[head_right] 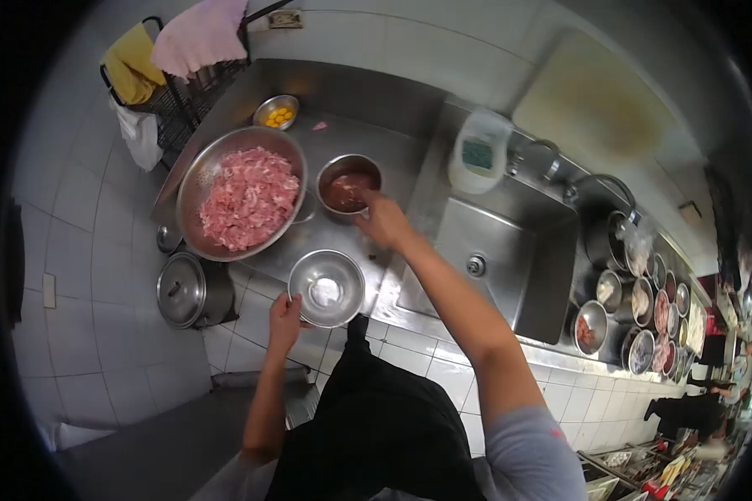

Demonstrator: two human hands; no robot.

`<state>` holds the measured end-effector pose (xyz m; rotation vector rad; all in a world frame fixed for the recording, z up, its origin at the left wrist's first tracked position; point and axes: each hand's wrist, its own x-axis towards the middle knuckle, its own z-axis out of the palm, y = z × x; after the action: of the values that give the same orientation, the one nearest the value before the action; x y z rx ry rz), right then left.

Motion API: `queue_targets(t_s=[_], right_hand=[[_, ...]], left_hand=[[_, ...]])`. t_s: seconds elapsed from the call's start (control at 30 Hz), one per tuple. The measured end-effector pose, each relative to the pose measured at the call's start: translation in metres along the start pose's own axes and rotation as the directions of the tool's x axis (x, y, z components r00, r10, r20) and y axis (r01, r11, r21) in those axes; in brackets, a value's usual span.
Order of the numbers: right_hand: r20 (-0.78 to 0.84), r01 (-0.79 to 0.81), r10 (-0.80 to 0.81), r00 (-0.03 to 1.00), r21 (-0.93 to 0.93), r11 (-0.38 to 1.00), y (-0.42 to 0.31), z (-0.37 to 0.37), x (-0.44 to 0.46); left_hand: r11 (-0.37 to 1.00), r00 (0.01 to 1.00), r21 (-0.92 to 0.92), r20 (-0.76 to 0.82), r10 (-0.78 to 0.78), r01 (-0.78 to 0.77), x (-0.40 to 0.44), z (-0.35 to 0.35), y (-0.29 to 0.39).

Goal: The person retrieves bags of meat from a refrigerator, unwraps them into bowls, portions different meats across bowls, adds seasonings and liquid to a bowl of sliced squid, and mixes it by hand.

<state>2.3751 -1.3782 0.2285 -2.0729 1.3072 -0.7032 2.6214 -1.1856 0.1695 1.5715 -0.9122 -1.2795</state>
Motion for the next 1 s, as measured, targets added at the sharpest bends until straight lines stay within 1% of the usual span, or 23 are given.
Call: queue_targets(t_s=[0.03,0.07,0.13,0.17,0.2,0.23,0.27,0.33,0.37,0.4,0.43,0.5,0.53,0.57,0.6,0.63,0.7,0.77,0.83,0.87,0.93,0.97,1.0], right_hand=[[0.041,0.041,-0.036,0.999,-0.119,0.992,0.017,0.025,0.035],[0.051,0.045,-0.039,0.998,-0.12,0.992,0.031,0.047,0.058],[0.047,-0.172,0.216,0.975,-0.452,0.875,0.049,0.081,0.099],[0.052,-0.167,0.213,0.976,-0.451,0.877,0.051,0.091,0.11],[0.126,-0.229,0.34,0.932,-0.525,0.82,0.052,0.099,0.114],[0.182,-0.282,0.471,0.863,-0.599,0.749,0.054,0.104,0.113],[0.118,-0.26,0.394,0.912,-0.577,0.774,0.052,0.102,0.111],[0.153,-0.213,0.356,0.922,-0.567,0.796,0.098,0.108,0.118],[0.183,-0.158,0.305,0.935,-0.554,0.817,0.128,0.112,0.123],[0.084,-0.146,0.211,0.974,-0.479,0.866,0.132,0.104,0.121],[0.084,-0.153,0.22,0.972,-0.487,0.86,0.137,0.091,0.116],[0.173,-0.285,0.308,0.936,-0.142,0.948,0.069,0.035,0.107],[0.174,-0.301,0.322,0.931,-0.138,0.944,0.059,0.027,0.104],[0.137,-0.275,0.266,0.954,0.052,0.96,0.053,0.019,0.105],[0.086,-0.233,0.219,0.972,0.237,0.943,0.049,0.01,0.104],[0.08,-0.243,0.23,0.97,0.234,0.941,0.045,0.0,0.103],[0.089,-0.266,0.26,0.961,0.536,0.801,0.03,-0.016,0.106],[0.136,-0.27,0.236,0.962,0.57,0.776,0.005,-0.04,0.105],[0.143,-0.194,0.138,0.98,0.521,0.831,-0.03,-0.06,0.091],[0.148,-0.2,0.143,0.979,0.521,0.83,-0.045,-0.067,0.084],[0.521,-0.553,0.27,0.81,0.523,0.649,-0.066,-0.069,0.063],[0.52,-0.553,0.272,0.81,0.524,0.648,-0.072,-0.061,0.054],[0.514,-0.44,0.213,0.831,0.373,0.817,-0.08,-0.05,0.048]], left_hand=[[1.0,1.0,-0.003,-0.008,-0.008,0.008,0.002,-0.007,-0.003],[0.999,0.999,-0.01,-0.005,-0.035,0.035,0.006,-0.011,-0.006],[0.998,0.998,-0.02,-0.014,-0.058,0.058,0.017,-0.026,-0.02],[0.993,1.0,0.115,0.001,0.012,-0.012,0.024,-0.033,-0.04],[0.965,0.997,0.249,0.032,0.075,-0.081,0.031,-0.038,-0.042],[0.964,0.997,0.253,0.041,0.07,-0.078,0.038,-0.043,-0.044],[0.971,0.998,0.234,0.045,0.035,-0.045,0.041,-0.043,-0.035],[0.976,0.998,0.217,0.06,-0.013,0.0,0.041,-0.043,-0.02],[0.972,0.998,0.235,0.067,0.013,-0.028,0.046,-0.042,-0.01],[0.966,0.996,0.251,0.078,0.035,-0.054,0.05,-0.042,-0.004],[0.968,0.996,0.244,0.086,0.031,-0.051,0.054,-0.039,0.002],[0.972,0.992,0.229,0.12,0.03,-0.057,0.06,-0.035,0.01],[0.971,0.991,0.235,0.13,0.018,-0.049,0.059,-0.034,0.018],[0.98,0.99,0.201,0.137,-0.03,0.002,0.062,-0.028,0.03],[0.985,0.986,0.167,0.148,-0.078,0.053,0.065,-0.021,0.038],[0.984,0.984,0.169,0.16,-0.081,0.054,0.069,-0.013,0.041],[0.992,0.984,0.127,0.179,-0.01,-0.013,0.079,-0.001,0.049],[0.993,0.981,0.116,0.194,-0.01,-0.013,0.09,0.011,0.059],[0.995,0.978,0.101,0.206,-0.025,0.004,0.097,0.024,0.069],[0.994,0.975,0.106,0.221,-0.038,0.014,0.102,0.029,0.077],[0.996,0.97,0.092,0.242,-0.033,0.011,0.11,0.037,0.073],[0.996,0.969,0.093,0.244,-0.033,0.011,0.111,0.038,0.074],[0.987,0.973,0.149,0.231,0.021,-0.057,0.113,0.038,0.075]])
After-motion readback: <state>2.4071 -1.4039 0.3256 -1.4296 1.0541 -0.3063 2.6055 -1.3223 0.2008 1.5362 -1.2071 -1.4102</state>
